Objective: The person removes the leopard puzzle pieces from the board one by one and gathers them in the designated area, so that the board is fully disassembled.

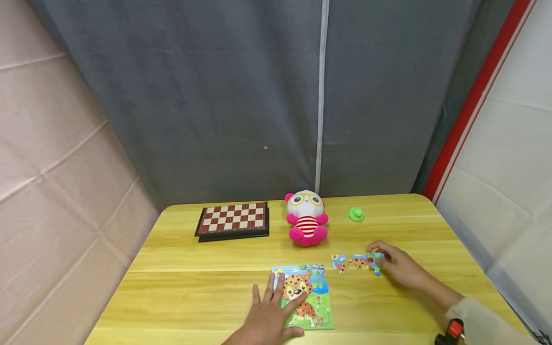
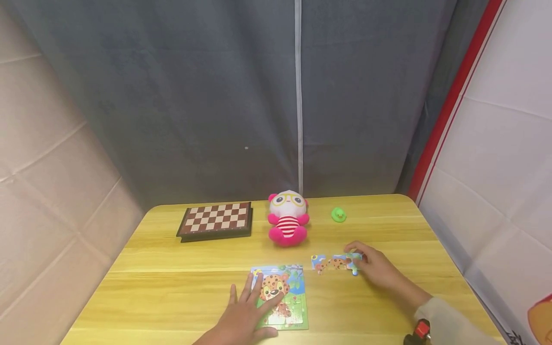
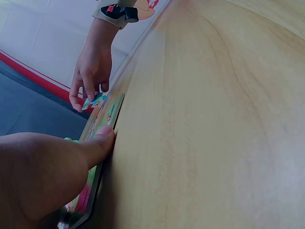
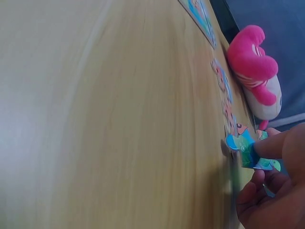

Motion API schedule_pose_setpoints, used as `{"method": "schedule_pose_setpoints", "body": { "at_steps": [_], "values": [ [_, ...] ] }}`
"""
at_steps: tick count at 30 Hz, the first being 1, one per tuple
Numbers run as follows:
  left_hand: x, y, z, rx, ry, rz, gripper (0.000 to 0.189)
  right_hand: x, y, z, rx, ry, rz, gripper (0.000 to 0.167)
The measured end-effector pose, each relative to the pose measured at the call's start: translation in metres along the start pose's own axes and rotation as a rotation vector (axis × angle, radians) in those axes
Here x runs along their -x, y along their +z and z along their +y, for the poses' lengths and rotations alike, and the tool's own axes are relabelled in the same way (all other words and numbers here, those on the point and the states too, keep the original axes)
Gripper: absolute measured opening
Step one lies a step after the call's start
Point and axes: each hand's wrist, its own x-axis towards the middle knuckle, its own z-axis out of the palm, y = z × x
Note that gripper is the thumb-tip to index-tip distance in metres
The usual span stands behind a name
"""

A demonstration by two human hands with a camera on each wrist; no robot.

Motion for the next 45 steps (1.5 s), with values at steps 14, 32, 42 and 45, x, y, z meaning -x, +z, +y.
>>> {"method": "schedule_pose_setpoints", "body": {
  "at_steps": [14, 32, 42, 45],
  "values": [
    [-0.001, 0.004, -0.002, -0.03, 0.009, 0.013, 0.081, 0.003, -0.01, 0.015, 0.054, 0.033, 0.031, 0.024],
    [-0.001, 0.003, -0.001, -0.003, -0.003, -0.011, 0.081, 0.003, -0.007, 0.024, 0.114, 0.015, 0.036, 0.022],
    [-0.002, 0.006, -0.002, 0.002, -0.001, -0.012, 0.081, 0.004, -0.003, 0.024, 0.157, 0.028, 0.068, 0.021],
    [-0.002, 0.007, -0.003, -0.008, 0.004, -0.001, 0.081, 0.004, -0.003, 0.024, 0.161, 0.031, 0.075, 0.021]
  ]
}}
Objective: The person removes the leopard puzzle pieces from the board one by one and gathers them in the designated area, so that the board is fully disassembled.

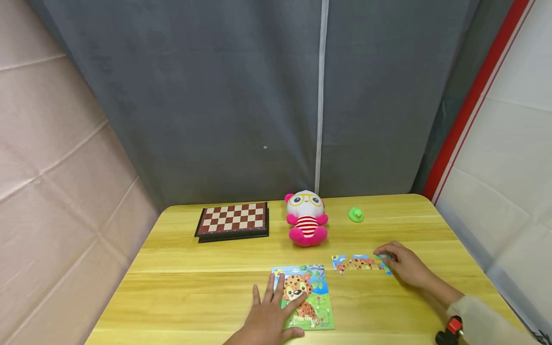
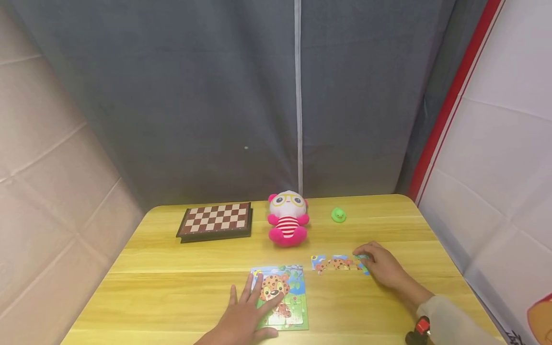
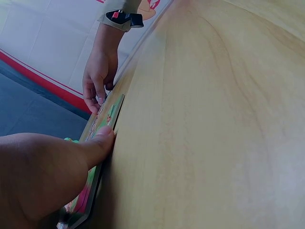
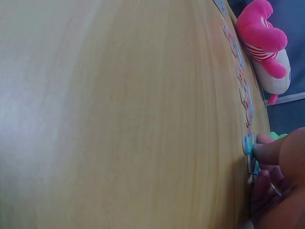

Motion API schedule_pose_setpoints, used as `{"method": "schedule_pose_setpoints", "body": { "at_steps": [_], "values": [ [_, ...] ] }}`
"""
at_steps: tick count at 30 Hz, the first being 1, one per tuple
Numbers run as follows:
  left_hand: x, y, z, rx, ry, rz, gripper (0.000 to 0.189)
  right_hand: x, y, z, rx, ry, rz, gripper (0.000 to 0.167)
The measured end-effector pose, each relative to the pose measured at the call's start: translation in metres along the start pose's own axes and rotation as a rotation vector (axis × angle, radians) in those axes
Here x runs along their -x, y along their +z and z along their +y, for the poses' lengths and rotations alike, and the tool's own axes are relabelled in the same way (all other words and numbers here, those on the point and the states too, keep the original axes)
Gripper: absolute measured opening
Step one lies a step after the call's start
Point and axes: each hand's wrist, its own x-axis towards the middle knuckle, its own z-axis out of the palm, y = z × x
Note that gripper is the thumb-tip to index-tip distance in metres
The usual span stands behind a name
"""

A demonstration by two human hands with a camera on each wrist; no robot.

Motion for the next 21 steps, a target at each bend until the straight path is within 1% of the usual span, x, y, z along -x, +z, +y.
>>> {"method": "schedule_pose_setpoints", "body": {
  "at_steps": [12, 21],
  "values": [
    [0.0014, -0.0018, 0.0011, -0.029, 0.009, 0.018, 0.081, -0.001, 0.0001, 0.0016, 0.005, 0.015, 0.006, 0.02],
    [0.0034, -0.007, 0.0015, -0.053, 0.017, 0.042, 0.083, 0.0002, -0.001, -0.0016, -0.033, 0.042, 0.005, 0.02]
  ]
}}
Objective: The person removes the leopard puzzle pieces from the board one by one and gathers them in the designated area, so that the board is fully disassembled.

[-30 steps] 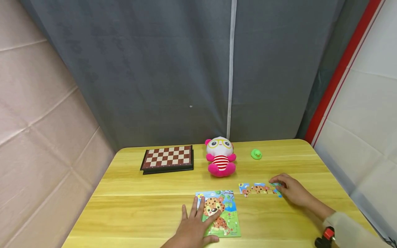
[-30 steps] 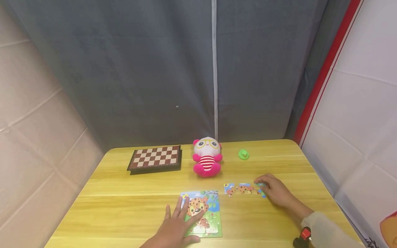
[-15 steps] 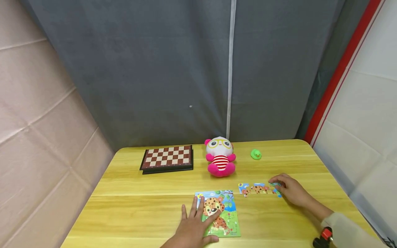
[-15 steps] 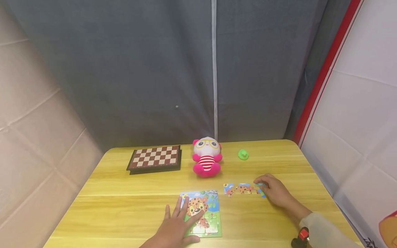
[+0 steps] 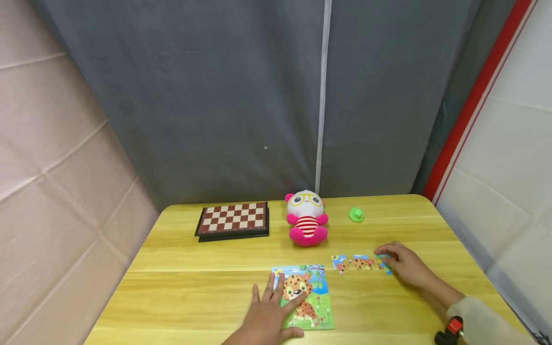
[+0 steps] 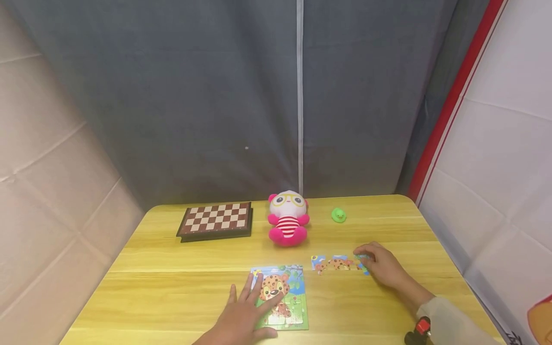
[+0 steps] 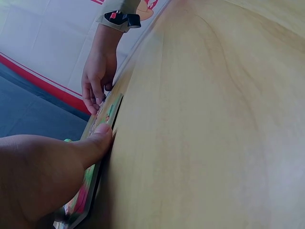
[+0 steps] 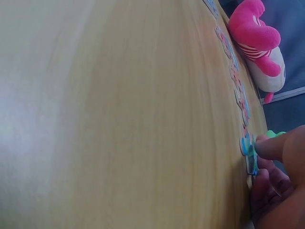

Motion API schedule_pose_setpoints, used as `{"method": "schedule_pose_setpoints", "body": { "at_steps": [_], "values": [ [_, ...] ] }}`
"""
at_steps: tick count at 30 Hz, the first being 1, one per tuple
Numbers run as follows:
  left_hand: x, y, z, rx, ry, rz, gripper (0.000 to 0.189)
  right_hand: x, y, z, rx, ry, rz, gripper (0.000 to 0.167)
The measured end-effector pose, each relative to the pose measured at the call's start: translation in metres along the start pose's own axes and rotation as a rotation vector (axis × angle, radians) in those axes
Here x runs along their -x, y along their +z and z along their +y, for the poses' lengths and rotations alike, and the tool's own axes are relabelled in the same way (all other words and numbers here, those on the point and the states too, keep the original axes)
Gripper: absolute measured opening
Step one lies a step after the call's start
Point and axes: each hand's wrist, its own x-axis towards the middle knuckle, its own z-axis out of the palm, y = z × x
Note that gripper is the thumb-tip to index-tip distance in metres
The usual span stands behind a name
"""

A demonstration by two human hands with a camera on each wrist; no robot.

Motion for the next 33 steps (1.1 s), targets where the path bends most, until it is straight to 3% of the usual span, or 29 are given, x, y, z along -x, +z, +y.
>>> {"method": "schedule_pose_setpoints", "body": {
  "at_steps": [18, 33],
  "values": [
    [-0.001, -0.003, -0.002, 0.034, -0.016, -0.005, 0.088, 0.0, -0.004, -0.008, -0.051, 0.011, 0.005, 0.022],
    [0.002, 0.0, -0.007, 0.073, -0.049, -0.007, 0.091, -0.006, 0.018, -0.039, -0.122, -0.062, -0.03, 0.022]
  ]
}}
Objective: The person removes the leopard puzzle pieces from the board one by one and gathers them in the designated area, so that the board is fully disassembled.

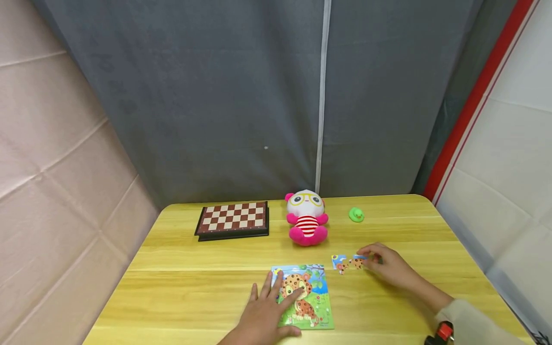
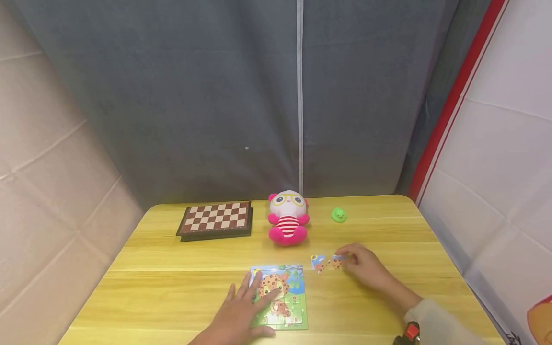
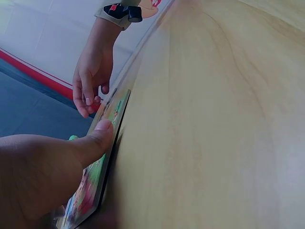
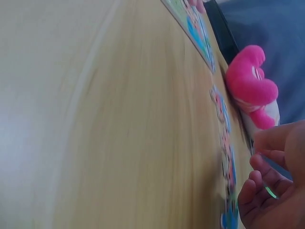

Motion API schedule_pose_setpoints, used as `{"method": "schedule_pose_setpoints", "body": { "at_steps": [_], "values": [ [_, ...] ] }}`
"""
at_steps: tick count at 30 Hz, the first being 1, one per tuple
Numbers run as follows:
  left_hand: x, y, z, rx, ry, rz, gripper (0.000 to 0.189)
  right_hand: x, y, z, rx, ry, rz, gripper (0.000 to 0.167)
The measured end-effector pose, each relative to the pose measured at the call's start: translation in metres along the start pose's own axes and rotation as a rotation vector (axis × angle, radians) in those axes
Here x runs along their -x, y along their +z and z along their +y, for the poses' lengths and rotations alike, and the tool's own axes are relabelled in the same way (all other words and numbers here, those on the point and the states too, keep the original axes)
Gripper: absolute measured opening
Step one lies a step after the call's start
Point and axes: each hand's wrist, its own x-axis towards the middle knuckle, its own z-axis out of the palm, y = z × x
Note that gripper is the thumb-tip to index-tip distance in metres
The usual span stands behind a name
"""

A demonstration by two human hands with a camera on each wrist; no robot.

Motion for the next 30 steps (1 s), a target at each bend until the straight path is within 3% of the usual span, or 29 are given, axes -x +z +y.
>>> {"method": "schedule_pose_setpoints", "body": {
  "at_steps": [12, 22, 30],
  "values": [
    [0.006, 0.001, -0.017, 0.087, -0.054, 0.035, 0.098, -0.008, 0.024, -0.017, -0.055, -0.026, -0.088, 0.021],
    [0.01, -0.003, -0.029, 0.086, -0.095, 0.029, 0.113, -0.016, 0.044, -0.035, -0.101, -0.052, -0.165, 0.025],
    [0.013, -0.001, -0.035, 0.098, -0.098, 0.024, 0.112, -0.021, 0.065, -0.053, -0.133, -0.069, -0.232, 0.024]
  ]
}}
